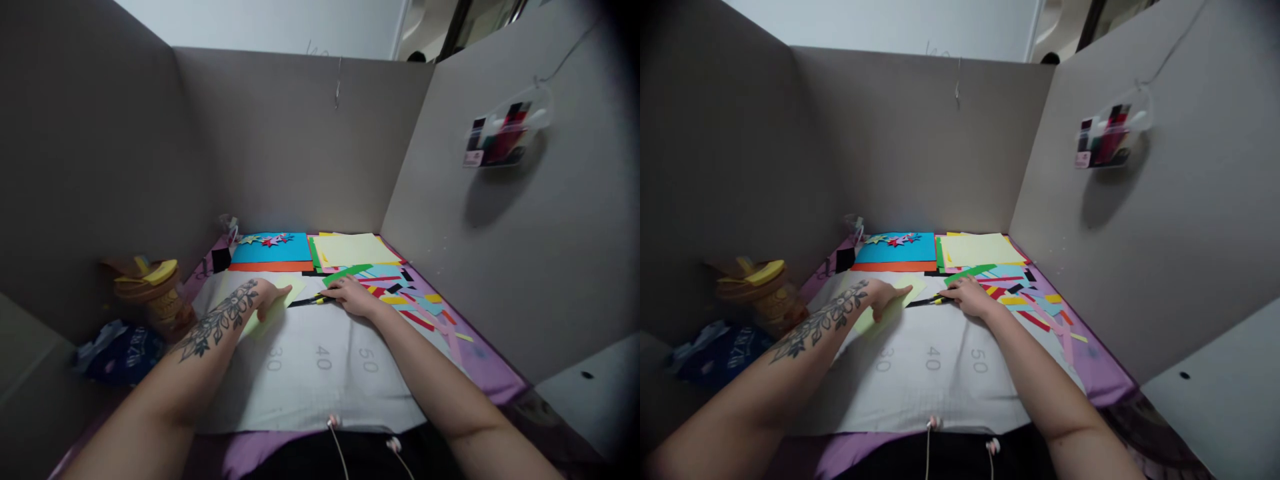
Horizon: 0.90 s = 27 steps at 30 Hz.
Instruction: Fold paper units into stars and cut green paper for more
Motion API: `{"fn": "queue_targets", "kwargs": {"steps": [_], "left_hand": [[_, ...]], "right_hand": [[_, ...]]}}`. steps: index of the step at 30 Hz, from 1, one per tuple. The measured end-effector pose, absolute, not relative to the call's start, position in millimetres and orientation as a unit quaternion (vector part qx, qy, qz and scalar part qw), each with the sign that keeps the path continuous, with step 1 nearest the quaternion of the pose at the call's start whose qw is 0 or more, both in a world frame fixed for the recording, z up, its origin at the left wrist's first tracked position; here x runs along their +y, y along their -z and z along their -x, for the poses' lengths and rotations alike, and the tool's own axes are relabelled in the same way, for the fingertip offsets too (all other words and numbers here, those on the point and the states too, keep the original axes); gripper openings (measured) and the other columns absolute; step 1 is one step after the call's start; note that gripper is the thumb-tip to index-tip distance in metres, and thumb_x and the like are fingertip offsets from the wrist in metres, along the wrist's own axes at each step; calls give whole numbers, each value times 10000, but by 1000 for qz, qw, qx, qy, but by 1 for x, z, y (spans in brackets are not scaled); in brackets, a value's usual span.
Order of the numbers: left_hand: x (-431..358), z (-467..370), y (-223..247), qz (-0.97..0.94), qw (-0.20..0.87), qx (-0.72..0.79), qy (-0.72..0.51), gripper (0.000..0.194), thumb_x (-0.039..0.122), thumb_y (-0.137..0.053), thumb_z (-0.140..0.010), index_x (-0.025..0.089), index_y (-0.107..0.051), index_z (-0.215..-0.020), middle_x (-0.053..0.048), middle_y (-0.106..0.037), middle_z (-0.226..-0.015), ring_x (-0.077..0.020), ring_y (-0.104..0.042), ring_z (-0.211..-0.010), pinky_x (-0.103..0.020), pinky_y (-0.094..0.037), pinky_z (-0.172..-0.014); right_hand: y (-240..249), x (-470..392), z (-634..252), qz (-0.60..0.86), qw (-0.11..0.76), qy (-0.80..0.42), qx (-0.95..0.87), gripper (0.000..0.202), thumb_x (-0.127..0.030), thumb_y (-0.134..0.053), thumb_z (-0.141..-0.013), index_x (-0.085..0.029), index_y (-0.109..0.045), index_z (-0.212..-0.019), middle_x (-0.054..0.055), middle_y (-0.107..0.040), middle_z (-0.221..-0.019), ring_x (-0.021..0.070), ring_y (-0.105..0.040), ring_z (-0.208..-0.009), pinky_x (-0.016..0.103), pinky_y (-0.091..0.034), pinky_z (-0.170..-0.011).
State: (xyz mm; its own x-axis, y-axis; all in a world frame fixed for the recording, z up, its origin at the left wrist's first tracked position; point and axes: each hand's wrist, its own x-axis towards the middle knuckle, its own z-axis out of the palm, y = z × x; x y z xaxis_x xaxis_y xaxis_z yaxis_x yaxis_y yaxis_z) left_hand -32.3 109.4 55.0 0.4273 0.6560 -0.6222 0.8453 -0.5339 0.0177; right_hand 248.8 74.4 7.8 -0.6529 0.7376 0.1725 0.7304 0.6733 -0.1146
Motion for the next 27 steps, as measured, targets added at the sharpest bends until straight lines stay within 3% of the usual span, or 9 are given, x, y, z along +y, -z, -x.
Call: {"fn": "queue_targets", "kwargs": {"steps": [3,6,12,18,27], "left_hand": [[110,28,-55,-792,167,487,328,1388,213,-865,-340,293,-32,-1449,-193,-500,-1313,-362,-597,-1003,-452,-493,-787],[108,23,-58,-785,166,494,335,1409,198,-870,-335,284,-13,-1450,-197,-535,-1275,-376,-598,-997,-469,-491,-794],[105,24,-67,-770,211,479,365,1316,193,-815,-507,266,116,-1433,-138,-677,-1035,-307,-647,-860,-419,-518,-731],[106,25,-63,-760,240,508,327,1247,175,-811,-510,327,7,-1439,-34,-698,-780,-317,-648,-781,-442,-515,-717],[114,26,-54,-761,216,483,375,1204,170,-715,-612,311,178,-1408,-106,-675,-933,-253,-645,-748,-338,-515,-606]], "right_hand": [[-10,73,-241,400,104,-15,-910,512,-70,-489,-806,-354,-548,-1228,56,-594,-1154,233,-480,-1055,446,-261,-955],[-11,72,-228,391,107,-9,-914,490,-88,-508,-809,-343,-556,-1224,57,-595,-1148,228,-478,-1047,413,-274,-941],[-12,63,-228,374,110,-15,-921,497,-68,-503,-805,-336,-561,-1219,55,-604,-1119,216,-479,-1019,399,-281,-931],[-16,56,-226,369,104,-15,-924,485,-78,-481,-823,-331,-553,-1230,62,-599,-1133,223,-477,-1015,407,-286,-926],[-19,49,-212,343,117,-27,-932,425,-116,-498,-831,-317,-584,-1195,62,-607,-1126,223,-480,-1021,425,-273,-946]]}}
